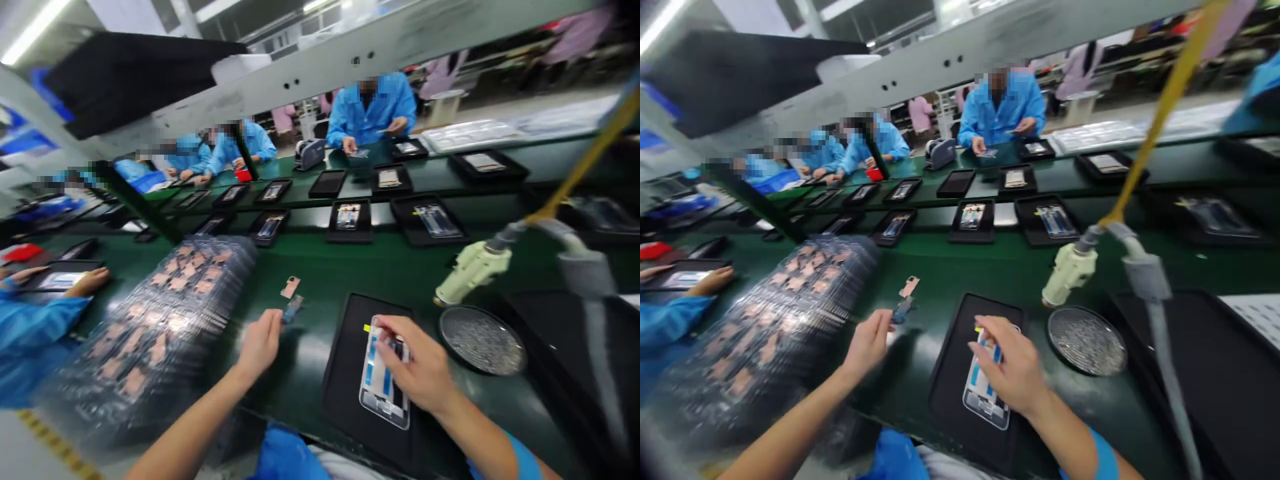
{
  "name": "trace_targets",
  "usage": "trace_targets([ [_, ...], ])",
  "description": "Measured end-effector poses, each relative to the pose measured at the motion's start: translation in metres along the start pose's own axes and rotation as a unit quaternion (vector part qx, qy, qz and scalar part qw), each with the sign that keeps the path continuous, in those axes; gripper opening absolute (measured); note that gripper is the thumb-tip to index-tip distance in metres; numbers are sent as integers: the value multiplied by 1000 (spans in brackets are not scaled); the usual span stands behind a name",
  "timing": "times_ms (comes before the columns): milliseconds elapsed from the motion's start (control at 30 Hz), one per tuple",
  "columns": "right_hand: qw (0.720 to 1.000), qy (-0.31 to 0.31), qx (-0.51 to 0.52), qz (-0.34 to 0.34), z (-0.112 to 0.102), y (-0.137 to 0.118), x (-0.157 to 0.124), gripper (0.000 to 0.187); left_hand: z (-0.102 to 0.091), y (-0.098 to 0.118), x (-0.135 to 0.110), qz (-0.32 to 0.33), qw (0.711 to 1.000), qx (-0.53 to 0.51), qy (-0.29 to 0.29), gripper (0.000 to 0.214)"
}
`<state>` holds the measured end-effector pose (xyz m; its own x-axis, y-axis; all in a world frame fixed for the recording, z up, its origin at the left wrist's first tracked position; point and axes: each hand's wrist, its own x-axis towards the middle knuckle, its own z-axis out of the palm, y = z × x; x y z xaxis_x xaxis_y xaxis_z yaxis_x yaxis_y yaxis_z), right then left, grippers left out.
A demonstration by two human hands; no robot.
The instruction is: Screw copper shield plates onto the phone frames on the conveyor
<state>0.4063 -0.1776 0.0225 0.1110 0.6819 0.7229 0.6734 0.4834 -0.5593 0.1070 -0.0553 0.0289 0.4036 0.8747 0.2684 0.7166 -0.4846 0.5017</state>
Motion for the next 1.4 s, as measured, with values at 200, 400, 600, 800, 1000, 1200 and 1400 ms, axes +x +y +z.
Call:
trace_targets([
  [200,994,-26,56,90,21,-1,4,38,57,102,12,146,969,-169,-109,39],
  [400,979,32,40,197,-8,39,4,29,100,102,66,270,948,-79,-150,23],
  [600,971,21,-33,236,-16,59,1,39,116,116,83,310,925,62,-210,25],
  [800,972,13,-79,220,-20,53,3,43,115,129,78,262,937,116,-199,31],
  [1000,970,43,-109,212,-24,48,5,38,104,140,44,361,898,106,-228,29],
  [1200,974,6,-101,201,-29,49,5,38,109,154,55,337,888,106,-293,19],
  [1400,972,-26,-105,209,-33,51,-11,41,106,141,49,347,900,40,-261,16],
])
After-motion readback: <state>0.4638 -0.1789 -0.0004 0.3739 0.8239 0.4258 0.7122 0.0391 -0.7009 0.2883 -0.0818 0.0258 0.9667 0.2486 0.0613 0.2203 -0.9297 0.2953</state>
